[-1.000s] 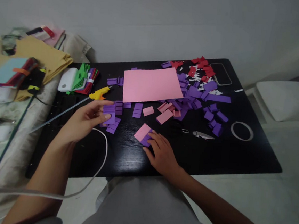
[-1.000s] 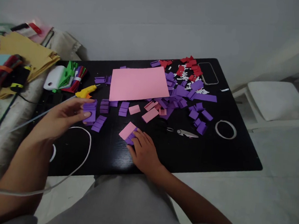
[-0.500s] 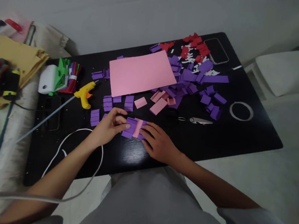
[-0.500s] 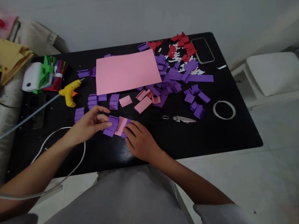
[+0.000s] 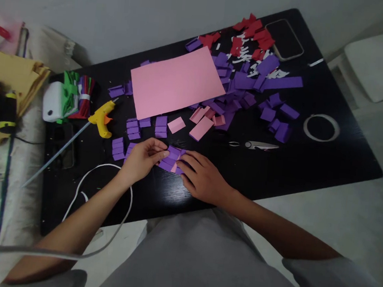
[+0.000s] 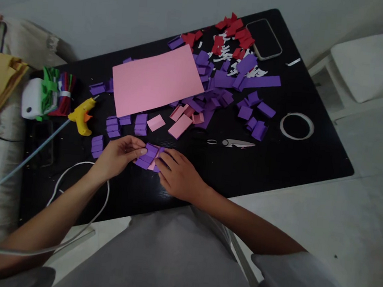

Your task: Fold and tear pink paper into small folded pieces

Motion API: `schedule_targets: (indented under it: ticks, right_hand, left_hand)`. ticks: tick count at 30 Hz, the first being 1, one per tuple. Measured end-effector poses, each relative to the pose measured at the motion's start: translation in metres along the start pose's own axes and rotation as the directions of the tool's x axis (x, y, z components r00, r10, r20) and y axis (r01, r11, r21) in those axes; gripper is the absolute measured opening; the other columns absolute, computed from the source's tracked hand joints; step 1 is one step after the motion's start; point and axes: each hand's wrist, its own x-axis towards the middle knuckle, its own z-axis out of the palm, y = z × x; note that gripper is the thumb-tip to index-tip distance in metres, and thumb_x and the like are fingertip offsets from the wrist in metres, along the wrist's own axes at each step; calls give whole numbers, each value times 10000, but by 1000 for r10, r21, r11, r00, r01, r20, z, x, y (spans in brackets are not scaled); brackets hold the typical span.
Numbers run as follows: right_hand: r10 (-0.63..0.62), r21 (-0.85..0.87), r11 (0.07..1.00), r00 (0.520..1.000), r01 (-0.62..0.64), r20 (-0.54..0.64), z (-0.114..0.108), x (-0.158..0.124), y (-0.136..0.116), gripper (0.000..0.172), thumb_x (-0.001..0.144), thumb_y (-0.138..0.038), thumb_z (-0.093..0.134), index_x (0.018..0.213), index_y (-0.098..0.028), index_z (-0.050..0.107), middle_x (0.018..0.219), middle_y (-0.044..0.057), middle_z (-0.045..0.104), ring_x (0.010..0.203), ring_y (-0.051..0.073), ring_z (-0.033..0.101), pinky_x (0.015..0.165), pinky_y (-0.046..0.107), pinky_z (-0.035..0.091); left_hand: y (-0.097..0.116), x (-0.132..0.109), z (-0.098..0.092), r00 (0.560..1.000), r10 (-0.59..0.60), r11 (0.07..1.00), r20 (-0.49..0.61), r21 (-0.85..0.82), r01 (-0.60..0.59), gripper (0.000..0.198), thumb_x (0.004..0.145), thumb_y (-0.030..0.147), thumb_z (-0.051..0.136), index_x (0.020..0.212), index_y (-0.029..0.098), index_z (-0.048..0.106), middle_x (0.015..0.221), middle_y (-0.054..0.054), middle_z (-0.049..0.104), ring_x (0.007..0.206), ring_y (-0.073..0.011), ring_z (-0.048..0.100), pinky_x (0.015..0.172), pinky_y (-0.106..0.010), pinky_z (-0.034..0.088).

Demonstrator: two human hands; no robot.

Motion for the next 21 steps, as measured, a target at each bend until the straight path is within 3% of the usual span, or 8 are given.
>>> schedule_targets:
  ticks: [21]
  right_hand:
    - [-24, -9, 1000, 1000, 24, -3, 0, -1, 2, 354, 1050, -219, 502, 1326, -87, 679, 1331, 174, 686, 1361, 325, 556, 1205, 553, 487]
  left_hand:
    - [-4, -6, 10, 996, 10, 1000, -87, 12, -9, 332, 762, 391, 823, 904, 213, 581, 778, 7, 627, 658, -145, 605, 563, -264, 473]
